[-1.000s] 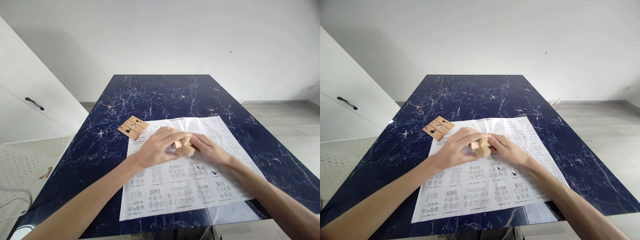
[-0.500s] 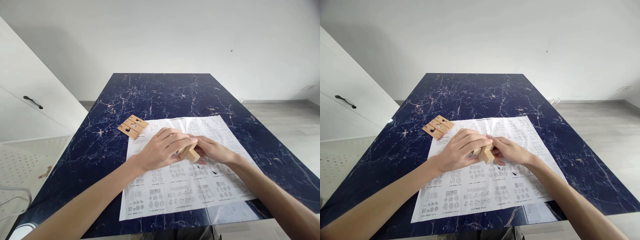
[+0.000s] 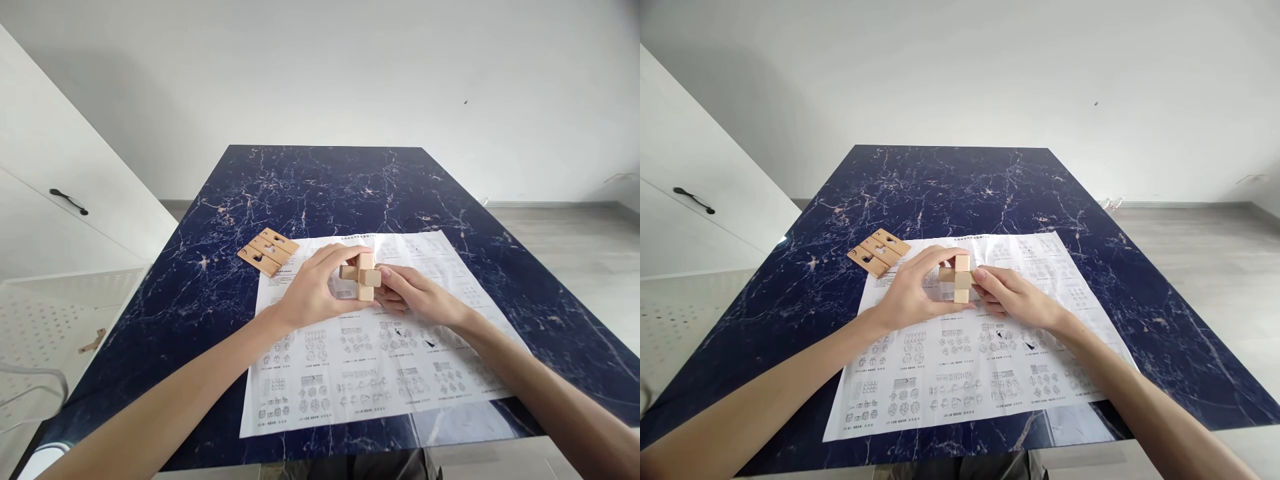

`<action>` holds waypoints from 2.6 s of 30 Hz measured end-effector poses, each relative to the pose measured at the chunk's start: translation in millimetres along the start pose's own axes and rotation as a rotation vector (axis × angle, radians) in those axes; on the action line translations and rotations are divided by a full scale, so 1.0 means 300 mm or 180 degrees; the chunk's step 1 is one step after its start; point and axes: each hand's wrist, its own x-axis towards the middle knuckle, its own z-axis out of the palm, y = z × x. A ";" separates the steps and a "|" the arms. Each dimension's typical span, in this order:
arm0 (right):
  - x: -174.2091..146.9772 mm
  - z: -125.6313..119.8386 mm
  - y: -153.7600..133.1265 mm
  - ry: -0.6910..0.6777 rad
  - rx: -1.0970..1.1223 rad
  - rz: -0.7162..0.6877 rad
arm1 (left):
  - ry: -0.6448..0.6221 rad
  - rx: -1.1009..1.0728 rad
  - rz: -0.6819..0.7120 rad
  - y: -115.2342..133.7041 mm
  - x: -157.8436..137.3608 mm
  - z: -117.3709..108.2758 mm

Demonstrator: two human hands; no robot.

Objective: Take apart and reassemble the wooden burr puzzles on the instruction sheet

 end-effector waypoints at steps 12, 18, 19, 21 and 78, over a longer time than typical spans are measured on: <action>0.001 -0.016 -0.006 0.0025 -0.0162 -0.0137 | 0.0056 -0.0315 -0.0065 0.011 0.009 -0.004; 0.009 -0.004 -0.002 0.0167 -0.0089 -0.0215 | 0.0208 -0.0348 -0.0210 0.012 0.012 0.001; 0.009 -0.003 -0.002 0.0182 -0.0088 -0.0238 | 0.0208 -0.0373 -0.0217 0.012 0.012 0.001; 0.009 -0.002 -0.003 0.0169 -0.0063 -0.0261 | 0.0188 -0.0432 -0.0198 0.010 0.013 0.001; 0.021 -0.020 -0.011 0.0785 -0.0890 -0.0267 | -0.0099 0.0589 0.0315 -0.002 0.008 -0.035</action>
